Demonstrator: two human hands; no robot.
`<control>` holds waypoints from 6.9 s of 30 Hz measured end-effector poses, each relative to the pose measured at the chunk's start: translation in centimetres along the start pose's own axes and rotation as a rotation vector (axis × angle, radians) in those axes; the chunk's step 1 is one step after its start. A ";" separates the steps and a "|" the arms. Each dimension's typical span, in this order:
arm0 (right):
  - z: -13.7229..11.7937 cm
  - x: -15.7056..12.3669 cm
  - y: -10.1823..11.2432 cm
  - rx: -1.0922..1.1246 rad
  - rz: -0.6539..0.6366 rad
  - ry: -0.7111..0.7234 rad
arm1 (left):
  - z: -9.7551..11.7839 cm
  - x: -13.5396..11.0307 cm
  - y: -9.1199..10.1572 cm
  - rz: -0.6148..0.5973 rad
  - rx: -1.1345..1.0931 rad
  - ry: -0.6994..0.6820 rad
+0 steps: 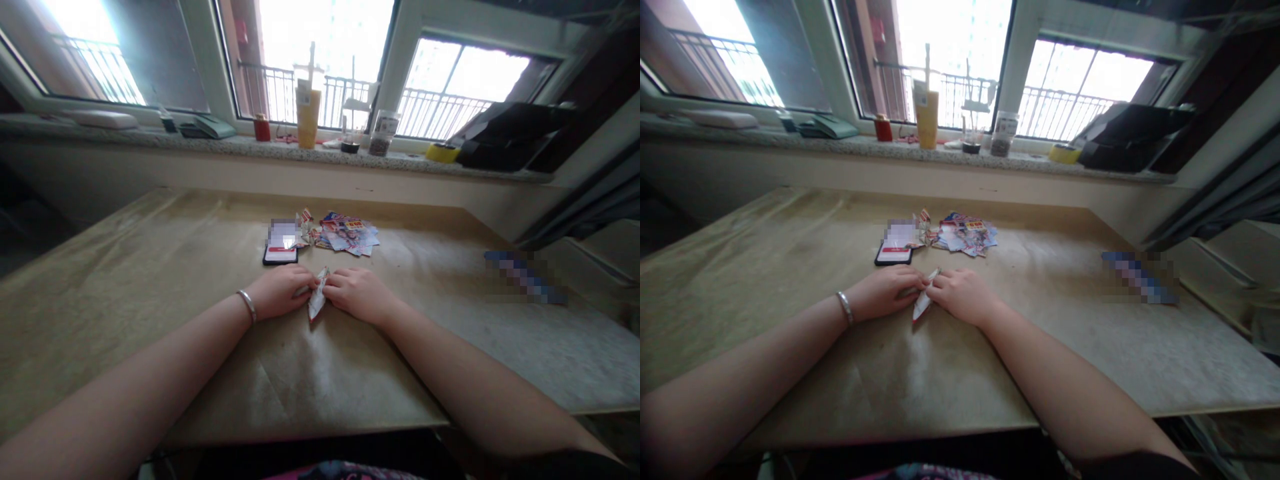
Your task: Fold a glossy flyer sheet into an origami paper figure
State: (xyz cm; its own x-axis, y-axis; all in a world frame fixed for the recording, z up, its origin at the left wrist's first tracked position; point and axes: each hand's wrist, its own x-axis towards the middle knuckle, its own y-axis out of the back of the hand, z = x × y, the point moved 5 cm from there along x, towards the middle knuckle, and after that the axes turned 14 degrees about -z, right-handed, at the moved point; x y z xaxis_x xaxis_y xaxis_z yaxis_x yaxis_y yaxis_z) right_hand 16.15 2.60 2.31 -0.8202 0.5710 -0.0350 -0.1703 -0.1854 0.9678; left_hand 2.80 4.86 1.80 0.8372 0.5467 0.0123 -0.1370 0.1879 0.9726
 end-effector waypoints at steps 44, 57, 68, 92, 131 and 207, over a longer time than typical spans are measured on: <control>1.4 0.4 -0.8 0.288 0.005 -0.261 | 1.9 0.8 -0.4 0.018 0.519 0.060; 1.3 0.3 -0.6 0.339 0.037 -0.269 | 1.7 0.8 0.0 0.030 0.452 0.076; 0.6 0.7 -0.5 0.268 -0.022 -0.284 | 2.0 0.7 -0.2 0.031 0.493 0.044; 0.3 0.4 -0.2 0.260 -0.010 -0.284 | 1.8 0.7 -0.1 0.046 0.489 0.030; 3.2 1.3 -2.5 0.654 0.114 -0.394 | -0.9 -0.1 -0.2 0.057 -0.028 0.183; 1.9 -0.1 -1.2 0.519 0.125 -0.380 | 0.4 0.5 -0.6 0.060 0.122 0.018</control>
State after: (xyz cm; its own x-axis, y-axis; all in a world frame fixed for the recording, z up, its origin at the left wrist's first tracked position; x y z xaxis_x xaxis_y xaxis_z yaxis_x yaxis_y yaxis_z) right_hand 17.49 4.27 1.67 -0.5506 0.8305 0.0844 0.2775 0.0867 0.9568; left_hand 3.55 4.70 1.34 0.8196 0.5689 0.0681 -0.1201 0.0543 0.9913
